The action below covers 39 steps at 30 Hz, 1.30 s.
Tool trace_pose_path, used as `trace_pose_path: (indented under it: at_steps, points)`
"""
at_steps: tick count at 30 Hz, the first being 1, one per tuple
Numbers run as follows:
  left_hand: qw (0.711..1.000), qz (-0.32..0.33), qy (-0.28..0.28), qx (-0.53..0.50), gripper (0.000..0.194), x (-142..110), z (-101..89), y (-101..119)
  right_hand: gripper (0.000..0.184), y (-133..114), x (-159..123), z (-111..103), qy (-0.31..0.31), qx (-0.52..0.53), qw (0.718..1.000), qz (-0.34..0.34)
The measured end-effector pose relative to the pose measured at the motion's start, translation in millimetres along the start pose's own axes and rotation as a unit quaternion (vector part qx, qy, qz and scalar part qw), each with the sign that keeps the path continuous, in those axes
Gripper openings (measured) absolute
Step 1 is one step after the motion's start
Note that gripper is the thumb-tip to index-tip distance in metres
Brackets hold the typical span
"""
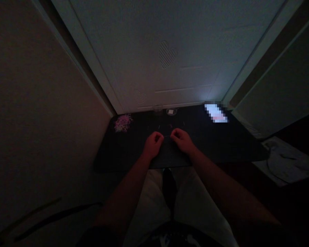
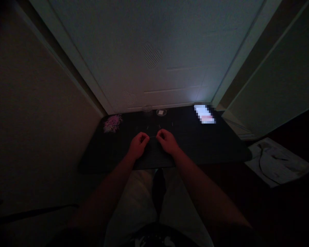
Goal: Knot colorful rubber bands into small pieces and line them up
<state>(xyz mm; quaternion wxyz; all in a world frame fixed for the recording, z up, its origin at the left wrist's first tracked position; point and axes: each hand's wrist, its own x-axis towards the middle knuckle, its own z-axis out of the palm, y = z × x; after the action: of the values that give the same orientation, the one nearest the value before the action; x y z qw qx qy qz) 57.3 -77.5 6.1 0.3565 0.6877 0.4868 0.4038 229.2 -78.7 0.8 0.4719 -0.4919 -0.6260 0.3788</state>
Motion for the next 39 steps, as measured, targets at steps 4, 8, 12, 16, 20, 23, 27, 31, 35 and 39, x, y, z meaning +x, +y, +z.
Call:
trace_pose_path:
  at_steps: [4, 8, 12, 16, 20, 23, 27, 31, 35, 39]
  points:
    - [0.998, 0.011, -0.049, 0.041, 0.014, -2, 2.0, 4, 0.008, -3, -1, 2, -0.020, -0.049, 0.998, -0.019]
    - [1.000, 0.007, -0.029, -0.003, 0.016, -1, 0.7, 3, 0.009, -2, 0, 0, 0.038, -0.003, 0.999, 0.008]
    - [0.995, -0.017, 0.016, -0.092, 0.016, 3, -1.9, -4, 0.012, 1, 1, -1, 0.090, 0.047, 0.994, 0.035]
    - [0.978, -0.056, 0.084, -0.182, 0.015, 7, -5.0, -11, 0.011, 0, 0, 2, 0.025, -0.013, 0.999, 0.017]
    - [0.986, -0.045, 0.072, -0.143, 0.016, 6, -5.3, -12, 0.009, -3, 0, 5, -0.025, -0.057, 0.998, -0.010]
    - [0.999, -0.015, -0.007, -0.045, 0.016, 2, -1.9, -6, 0.009, -2, 0, 4, -0.025, -0.046, 0.999, -0.010]
    - [0.999, -0.002, -0.040, 0.022, 0.017, 0, 1.3, 2, 0.009, 0, 0, 3, -0.022, -0.040, 0.999, 0.001]
    - [0.999, -0.009, -0.027, 0.023, 0.016, -1, 0.4, 3, 0.007, -1, -1, 4, -0.025, -0.068, 0.997, -0.017]
    - [1.000, -0.009, -0.021, 0.020, 0.015, 0, 0.1, 3, 0.006, -3, -1, 4, -0.033, -0.080, 0.996, -0.029]
    - [1.000, -0.010, -0.014, 0.011, 0.015, 0, 0.4, 4, 0.006, -2, -1, 4, -0.036, -0.094, 0.994, -0.039]
